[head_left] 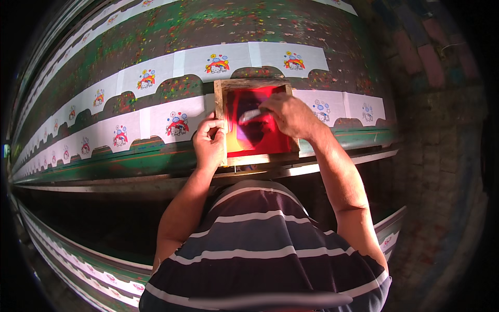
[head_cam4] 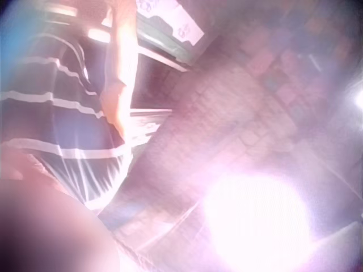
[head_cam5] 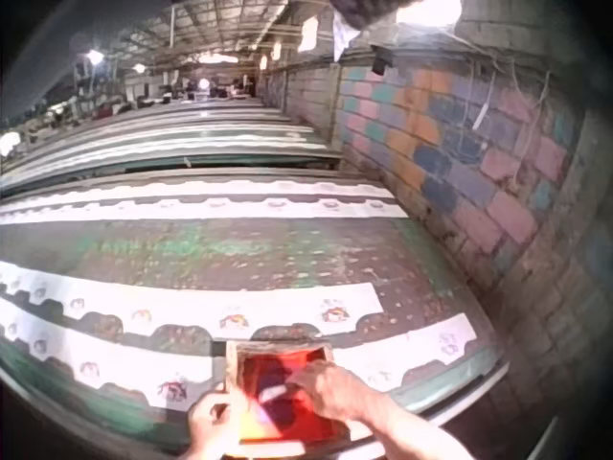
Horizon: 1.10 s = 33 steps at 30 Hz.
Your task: The person holds a wooden screen-printing frame with red ink and uses a squeegee to spread ink across the mesh. The person repeatedly wipes the squeegee and repositions the frame over a long green conveyor with printed sheets.
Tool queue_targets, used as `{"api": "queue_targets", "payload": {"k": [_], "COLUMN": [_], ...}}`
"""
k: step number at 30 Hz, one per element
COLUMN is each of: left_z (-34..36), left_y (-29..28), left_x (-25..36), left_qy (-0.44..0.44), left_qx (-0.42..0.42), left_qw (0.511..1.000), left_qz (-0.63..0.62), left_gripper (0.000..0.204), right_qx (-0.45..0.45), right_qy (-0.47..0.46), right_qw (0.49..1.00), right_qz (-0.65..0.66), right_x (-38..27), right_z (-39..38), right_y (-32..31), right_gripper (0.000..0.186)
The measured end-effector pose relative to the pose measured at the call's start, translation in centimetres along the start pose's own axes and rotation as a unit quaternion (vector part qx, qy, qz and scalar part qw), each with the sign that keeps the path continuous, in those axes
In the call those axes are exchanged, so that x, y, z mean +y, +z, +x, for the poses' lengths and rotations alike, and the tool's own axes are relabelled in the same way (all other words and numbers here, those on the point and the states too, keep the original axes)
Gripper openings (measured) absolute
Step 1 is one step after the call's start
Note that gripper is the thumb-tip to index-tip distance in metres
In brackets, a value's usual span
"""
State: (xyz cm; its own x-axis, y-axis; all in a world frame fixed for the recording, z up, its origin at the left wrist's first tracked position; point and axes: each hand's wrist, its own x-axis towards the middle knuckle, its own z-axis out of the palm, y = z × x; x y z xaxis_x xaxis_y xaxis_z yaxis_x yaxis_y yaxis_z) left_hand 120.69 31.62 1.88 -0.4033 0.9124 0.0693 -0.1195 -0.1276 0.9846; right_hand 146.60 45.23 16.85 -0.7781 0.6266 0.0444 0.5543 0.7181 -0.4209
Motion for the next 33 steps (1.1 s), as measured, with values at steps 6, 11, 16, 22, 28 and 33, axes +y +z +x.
{"api": "queue_targets", "payload": {"k": [6, 11, 16, 22, 28, 33], "left_z": [0.6, 0.5, 0.6, 0.3, -0.2, -0.4], "left_y": [0.1, -0.2, -0.4, -0.3, 0.2, 0.8], "left_x": [1.0, 0.7, 0.5, 0.4, 0.7, 1.6], "left_qy": [-0.011, 0.004, 0.021, -0.006, 0.122, 0.140], "left_qx": [-0.011, -0.013, -0.011, -0.023, -0.013, -0.007], "left_qw": [0.999, 0.999, 0.996, 1.000, 0.977, 0.972], "left_qz": [0.029, 0.051, 0.089, 0.002, 0.174, 0.189], "left_gripper": [0.031, 0.026, 0.025, 0.024, 0.028, 0.033], "right_qx": [0.107, 0.083, 0.071, 0.055, 0.035, 0.193], "right_qy": [0.018, 0.016, 0.003, 0.017, 0.021, 0.032], "right_qw": [0.992, 0.990, 0.993, 0.997, 0.999, 0.978], "right_qz": [-0.066, -0.112, -0.093, -0.055, -0.035, 0.076], "right_x": [1.0, -2.0, -5.1, -8.5, -8.5, -7.0], "right_z": [2.4, -1.5, -5.1, -8.5, -9.9, -12.4], "right_y": [1.5, 3.8, 5.0, 5.2, 5.5, 5.9], "right_gripper": [0.044, 0.046, 0.045, 0.046, 0.042, 0.040]}}
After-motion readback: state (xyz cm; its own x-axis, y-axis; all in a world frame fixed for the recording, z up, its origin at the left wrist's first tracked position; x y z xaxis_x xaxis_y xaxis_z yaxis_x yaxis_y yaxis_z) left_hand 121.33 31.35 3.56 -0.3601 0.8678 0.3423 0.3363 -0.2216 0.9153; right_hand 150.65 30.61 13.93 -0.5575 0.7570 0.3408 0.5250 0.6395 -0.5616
